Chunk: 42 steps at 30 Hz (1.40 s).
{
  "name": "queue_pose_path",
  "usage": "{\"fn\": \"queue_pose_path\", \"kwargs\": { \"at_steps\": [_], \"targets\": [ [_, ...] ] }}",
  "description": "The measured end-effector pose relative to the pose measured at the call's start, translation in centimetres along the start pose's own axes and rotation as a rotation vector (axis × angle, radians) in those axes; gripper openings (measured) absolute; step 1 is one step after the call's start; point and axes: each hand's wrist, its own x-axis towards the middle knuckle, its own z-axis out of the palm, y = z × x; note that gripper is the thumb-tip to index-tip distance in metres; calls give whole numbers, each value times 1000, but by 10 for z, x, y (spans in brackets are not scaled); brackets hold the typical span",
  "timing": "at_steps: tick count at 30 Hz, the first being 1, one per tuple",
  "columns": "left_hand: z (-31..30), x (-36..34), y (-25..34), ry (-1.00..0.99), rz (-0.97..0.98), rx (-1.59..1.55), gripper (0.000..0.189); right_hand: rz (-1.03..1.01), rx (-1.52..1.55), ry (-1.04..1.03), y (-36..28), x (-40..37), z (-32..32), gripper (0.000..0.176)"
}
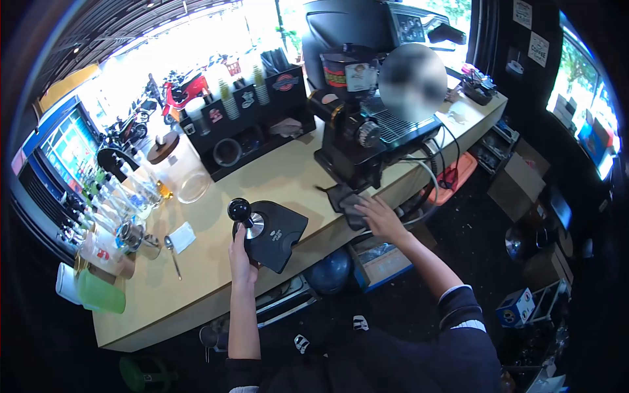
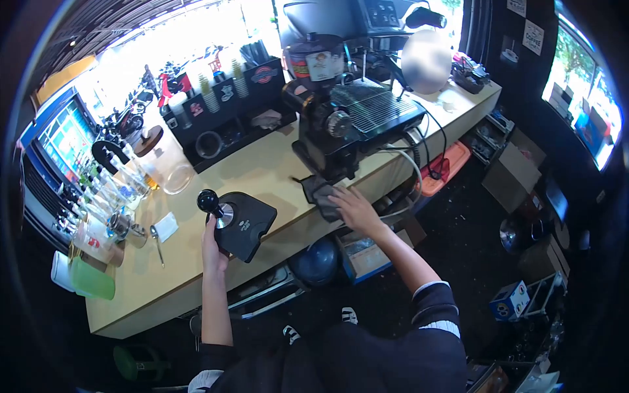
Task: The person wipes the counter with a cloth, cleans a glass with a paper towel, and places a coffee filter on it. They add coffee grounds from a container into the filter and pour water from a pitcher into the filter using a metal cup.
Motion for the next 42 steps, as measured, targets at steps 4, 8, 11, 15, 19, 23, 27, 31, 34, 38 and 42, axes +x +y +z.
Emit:
{"fn": "queue_pose_path", "kwargs": {
  "at_steps": [4, 8, 11, 15, 19, 23, 27, 31, 34, 38, 42],
  "targets": [
    [28, 0, -21, -16, -51, -22, 30, 141, -87, 118, 65, -45, -11, 33],
    [44, 2, -41, -55, -36, -32, 29, 314, -58, 376, 106, -45, -25, 27],
    [54, 1, -47, 8, -56, -30, 29, 368, 199, 713, 93, -13, -31, 23],
    [61, 3, -44, -2, -57, 21, 30, 154, -36, 266, 81, -9, -20, 37],
    [61, 6, -42, 20, -43, 30, 31, 484, -176, 214, 129, -1, -29, 43],
    [55, 8, -40, -13, -56, 21, 33, 630, -472, 321, 124, 8, -4, 43],
    [51, 6, -30, -15, -38, 17, 34, 677, -418, 445, 97, -4, 3, 40],
    [31, 5, -17, -28, -21, 48, 34, 917, -100, 282, 74, -33, -14, 31],
    [16, 7, -7, 10, 19, 20, 32, 759, 146, 687, 43, -37, -18, 24],
    [-11, 11, 5, 19, 26, -2, 30, 480, 356, 860, -24, 6, -38, 18],
    [-33, 2, 22, 28, 62, -22, 30, 288, 217, 458, -82, 63, -21, 33]
  ]
}}
